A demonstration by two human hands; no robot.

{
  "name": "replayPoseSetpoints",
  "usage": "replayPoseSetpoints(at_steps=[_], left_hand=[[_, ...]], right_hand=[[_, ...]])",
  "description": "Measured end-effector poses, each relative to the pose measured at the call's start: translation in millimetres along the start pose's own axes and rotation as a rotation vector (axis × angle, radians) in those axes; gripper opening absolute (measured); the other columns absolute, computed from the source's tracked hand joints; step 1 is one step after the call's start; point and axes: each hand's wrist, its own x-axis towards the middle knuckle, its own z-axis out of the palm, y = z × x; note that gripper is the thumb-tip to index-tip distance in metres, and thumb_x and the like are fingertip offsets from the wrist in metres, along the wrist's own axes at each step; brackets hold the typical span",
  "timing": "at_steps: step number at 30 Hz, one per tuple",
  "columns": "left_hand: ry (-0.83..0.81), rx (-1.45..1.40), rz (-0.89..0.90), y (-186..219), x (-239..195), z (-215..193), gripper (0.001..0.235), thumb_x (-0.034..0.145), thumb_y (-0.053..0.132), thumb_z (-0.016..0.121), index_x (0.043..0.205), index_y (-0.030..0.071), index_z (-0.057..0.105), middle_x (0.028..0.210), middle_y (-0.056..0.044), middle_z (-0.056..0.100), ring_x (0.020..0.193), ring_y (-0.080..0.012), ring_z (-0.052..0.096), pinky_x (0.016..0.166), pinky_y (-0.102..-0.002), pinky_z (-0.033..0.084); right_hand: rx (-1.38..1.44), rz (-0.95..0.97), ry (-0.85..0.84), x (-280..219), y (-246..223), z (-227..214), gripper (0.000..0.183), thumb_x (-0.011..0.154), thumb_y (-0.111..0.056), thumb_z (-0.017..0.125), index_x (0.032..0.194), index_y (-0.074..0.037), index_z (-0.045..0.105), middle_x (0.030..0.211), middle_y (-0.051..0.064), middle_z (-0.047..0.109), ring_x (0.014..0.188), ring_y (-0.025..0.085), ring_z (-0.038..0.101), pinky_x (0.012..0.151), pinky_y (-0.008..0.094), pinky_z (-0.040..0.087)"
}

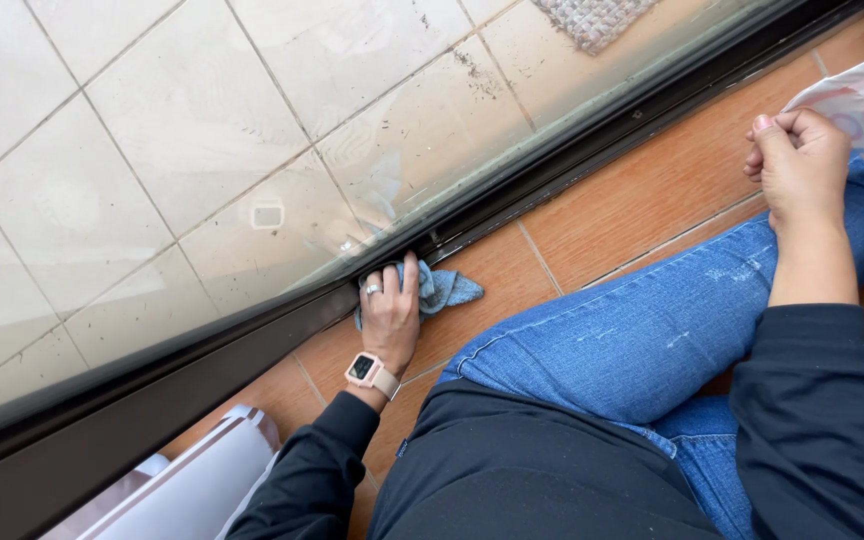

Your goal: The person cleans a window track by hand using a cloth, wiping along the metal groove several times.

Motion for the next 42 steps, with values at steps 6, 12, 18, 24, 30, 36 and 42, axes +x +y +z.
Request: replayPoseSetpoints(at_steps=[6,12,18,24,30,36,42], left_hand=[[0.041,-0.282,0.129,-15,-35,14,0.041,0.105,0.0,0.04,0.144,0.0,0.053,0.124,-0.02,0.059,0.109,-0.0369,0.058,0.098,-0.046,0.054],[0.075,-0.324,0.102,6,-14,25,0.06,0.095,-0.004,0.054,0.154,0.0,0.042,0.106,-0.019,0.067,0.095,-0.0325,0.06,0.087,-0.043,0.056],[0.168,-0.465,0.163,86,63,35,0.065,0.101,-0.004,0.05,0.162,0.012,0.033,0.114,-0.02,0.064,0.094,-0.0338,0.06,0.084,-0.044,0.057],[0.138,-0.588,0.267,113,103,49,0.061,0.1,-0.004,0.048,0.158,0.011,0.037,0.119,-0.017,0.059,0.099,-0.036,0.059,0.081,-0.044,0.057],[0.045,-0.565,0.317,60,81,31,0.043,0.1,0.001,0.058,0.142,0.001,0.052,0.106,-0.018,0.058,0.082,-0.0304,0.055,0.064,-0.042,0.054],[-0.085,-0.29,0.177,-1,12,13,0.038,0.097,0.0,0.059,0.134,0.001,0.056,0.094,-0.016,0.06,0.073,-0.0276,0.055,0.061,-0.039,0.053],[0.056,-0.271,0.054,-10,2,-13,0.047,0.098,-0.01,0.044,0.144,0.0,0.052,0.123,-0.027,0.056,0.108,-0.0411,0.059,0.1,-0.051,0.052]], right_hand=[[-0.016,0.003,-0.011,-3,-7,2,0.023,0.121,-0.012,0.061,0.098,-0.014,0.058,0.092,0.001,0.066,0.069,0.008,0.057,0.063,0.022,0.051],[-0.035,-0.027,-0.038,3,1,4,0.021,0.124,-0.014,0.064,0.103,-0.013,0.061,0.082,0.001,0.06,0.068,0.007,0.057,0.065,0.021,0.05],[-0.058,-0.035,-0.043,-8,-19,6,0.016,0.122,-0.014,0.063,0.106,-0.012,0.063,0.086,0.0,0.062,0.072,0.007,0.058,0.069,0.022,0.053],[-0.036,-0.015,-0.045,-8,-18,5,0.016,0.122,-0.014,0.063,0.106,-0.013,0.063,0.084,0.0,0.061,0.072,0.007,0.058,0.071,0.022,0.052],[-0.033,0.013,-0.041,-12,-26,3,0.016,0.122,-0.015,0.061,0.106,-0.014,0.063,0.085,-0.001,0.062,0.073,0.006,0.058,0.07,0.021,0.052],[-0.051,-0.01,-0.052,-12,-25,4,0.016,0.121,-0.015,0.063,0.106,-0.013,0.064,0.085,0.0,0.061,0.073,0.006,0.058,0.073,0.022,0.053],[-0.041,0.012,-0.048,-14,-29,6,0.016,0.121,-0.015,0.063,0.104,-0.013,0.063,0.09,-0.001,0.063,0.073,0.005,0.058,0.07,0.021,0.053]])
